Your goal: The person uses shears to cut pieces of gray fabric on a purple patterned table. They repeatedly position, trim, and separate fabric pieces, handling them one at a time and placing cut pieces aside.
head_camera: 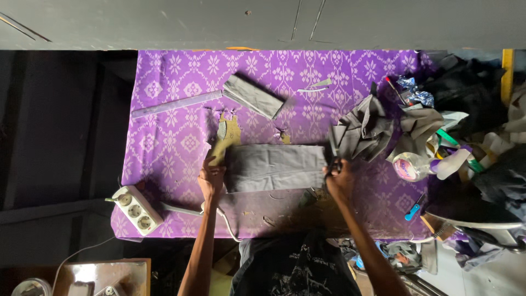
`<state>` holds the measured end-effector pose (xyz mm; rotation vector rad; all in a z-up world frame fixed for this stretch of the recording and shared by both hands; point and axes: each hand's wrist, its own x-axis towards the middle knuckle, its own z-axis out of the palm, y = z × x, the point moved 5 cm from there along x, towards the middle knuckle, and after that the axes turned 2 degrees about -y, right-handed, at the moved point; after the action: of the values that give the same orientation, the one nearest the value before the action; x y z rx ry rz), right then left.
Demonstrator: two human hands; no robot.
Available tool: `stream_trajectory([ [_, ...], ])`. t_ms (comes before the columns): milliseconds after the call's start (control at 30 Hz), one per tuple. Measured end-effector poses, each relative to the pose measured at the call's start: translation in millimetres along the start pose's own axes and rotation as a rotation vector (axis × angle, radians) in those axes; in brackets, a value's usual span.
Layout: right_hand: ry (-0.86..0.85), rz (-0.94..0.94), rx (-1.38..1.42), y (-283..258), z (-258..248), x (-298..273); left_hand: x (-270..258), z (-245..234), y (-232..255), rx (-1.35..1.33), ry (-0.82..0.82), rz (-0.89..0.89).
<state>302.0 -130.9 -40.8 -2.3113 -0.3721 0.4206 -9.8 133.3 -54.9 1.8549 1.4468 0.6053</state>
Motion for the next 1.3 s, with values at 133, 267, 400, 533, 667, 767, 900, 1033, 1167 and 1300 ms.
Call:
stream_trajectory([
  [133,0.079,-0.004,-0.086,21.5,-17.3,14.9,-3.2,11.6,-7.8,0.168,0.080,0.000],
  [267,0.152,-0.023,-0.023,10.3,-31.0,11.6,-14.0,18.8,16.1,-0.162,-0.117,0.026],
  [400,0.072,-0.044,0.300,17.9,20.9,20.0,-35.3,-9.0,81.0,-0.082,0.008,0.156],
  [533,-0.112,-0.081,0.386,-70.8,36.3,-23.2,-60.3,-2.0,115.1,-0.143,-0.043,0.086],
  [667,-0.316,-0.185,0.463,-109.3,94.5,-45.8,-84.0,9.0,125.4,-0.283,-0.185,-0.051],
  [767,-0.563,-0.252,0.356,-130.3,121.6,-66.6,-78.9,72.1,30.8,-0.095,-0.071,0.045],
  [900,-0.685,-0.309,0.322,-125.3,129.2,-77.8,-66.2,75.1,13.7,-0.057,0.086,-0.022],
  [1033,-0.500,-0.292,0.299,-116.0,96.8,-74.0,-58.3,41.1,29.6,-0.204,-0.092,-0.290],
  [1167,-0.345,-0.227,-0.071,-112.6,67.5,-65.6,-63.1,16.4,51.0,-0.180,-0.083,-0.282],
  [1300,-0.260,-0.153,-0.103,-93.6,77.8,-54.9,-62.7,22.7,38.6,-0.153,-0.068,-0.297],
])
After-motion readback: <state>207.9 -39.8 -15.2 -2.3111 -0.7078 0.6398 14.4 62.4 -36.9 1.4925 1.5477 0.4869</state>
